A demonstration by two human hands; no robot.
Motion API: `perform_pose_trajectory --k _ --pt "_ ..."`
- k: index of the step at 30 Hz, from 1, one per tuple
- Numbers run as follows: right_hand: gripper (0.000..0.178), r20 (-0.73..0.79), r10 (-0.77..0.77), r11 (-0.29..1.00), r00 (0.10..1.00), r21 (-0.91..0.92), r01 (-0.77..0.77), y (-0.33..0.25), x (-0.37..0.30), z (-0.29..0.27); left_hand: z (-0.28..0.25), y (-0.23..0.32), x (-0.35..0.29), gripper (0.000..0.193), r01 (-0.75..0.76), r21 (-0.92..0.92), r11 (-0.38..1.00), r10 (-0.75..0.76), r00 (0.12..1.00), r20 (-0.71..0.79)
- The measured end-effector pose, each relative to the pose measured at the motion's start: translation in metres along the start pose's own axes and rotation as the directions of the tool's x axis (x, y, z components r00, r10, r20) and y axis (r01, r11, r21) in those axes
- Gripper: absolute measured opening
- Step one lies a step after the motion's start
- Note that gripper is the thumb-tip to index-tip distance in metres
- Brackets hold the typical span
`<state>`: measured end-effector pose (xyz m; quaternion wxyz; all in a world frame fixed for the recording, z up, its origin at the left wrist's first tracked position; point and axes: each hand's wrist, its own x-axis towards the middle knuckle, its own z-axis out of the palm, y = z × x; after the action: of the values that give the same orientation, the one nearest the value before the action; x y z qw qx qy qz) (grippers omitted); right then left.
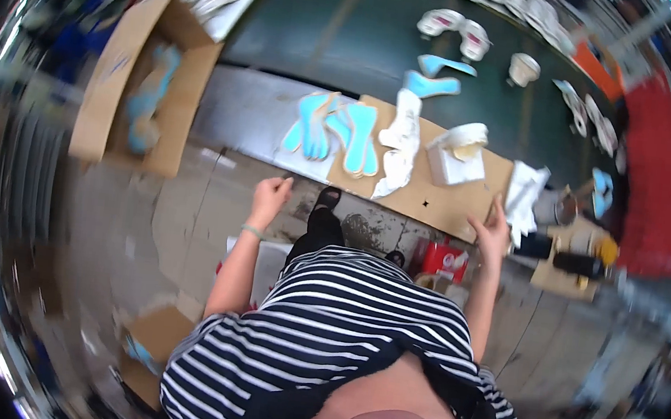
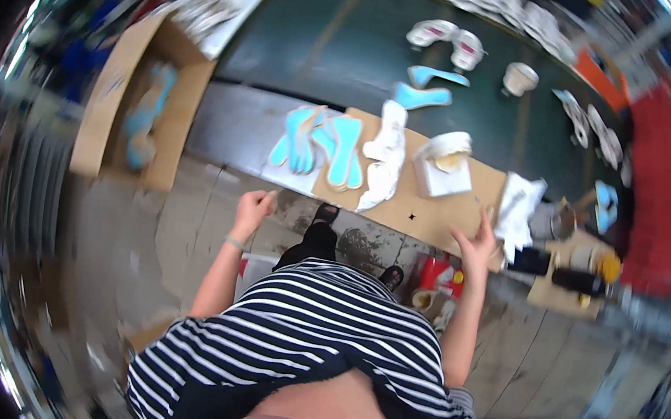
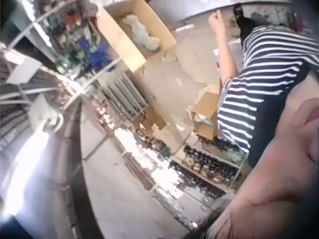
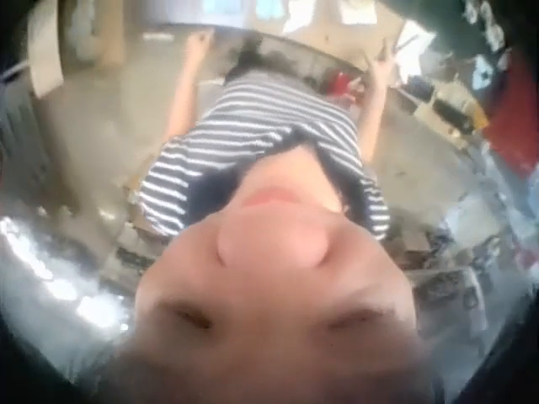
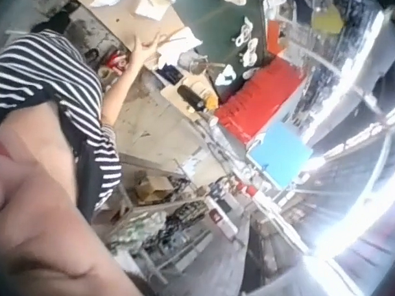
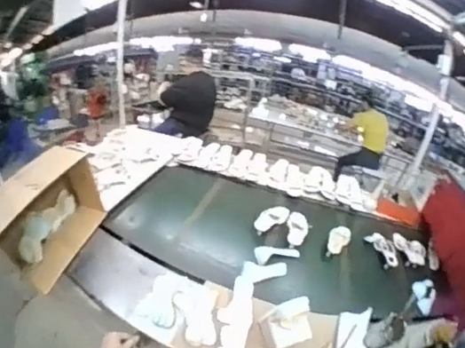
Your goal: Apply glue to shoe components and assemble them on a production line.
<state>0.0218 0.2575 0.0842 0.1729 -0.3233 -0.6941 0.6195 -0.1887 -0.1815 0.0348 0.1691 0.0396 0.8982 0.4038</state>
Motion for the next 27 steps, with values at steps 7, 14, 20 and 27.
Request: perform_pose_trajectory --k 7,14,20,27 --pt "0.095 -0.368 -0.031 0.989 0.929 -0.148 -0.025 0.039 0.065 0.097 -0.045 -0.023 0.13 0.025 -0.211 -0.32 0.924 0.252 0.963 0.092" --pt "0.095 -0.35 -0.006 0.998 0.937 -0.064 -0.018 0.03 0.062 0.104 -0.062 -0.015 0.203 0.023 -0.213 -0.345 0.914 0.275 0.951 0.143" --pt "0.094 -0.282 0.048 0.996 0.958 -0.06 -0.067 0.017 0.063 0.101 -0.058 -0.007 0.213 0.025 -0.234 -0.319 0.918 0.288 0.948 0.132" --pt "0.096 -0.202 0.045 0.977 0.978 -0.194 -0.085 0.018 0.063 0.074 -0.042 -0.007 0.196 0.022 -0.156 -0.51 0.846 0.186 0.982 0.008"
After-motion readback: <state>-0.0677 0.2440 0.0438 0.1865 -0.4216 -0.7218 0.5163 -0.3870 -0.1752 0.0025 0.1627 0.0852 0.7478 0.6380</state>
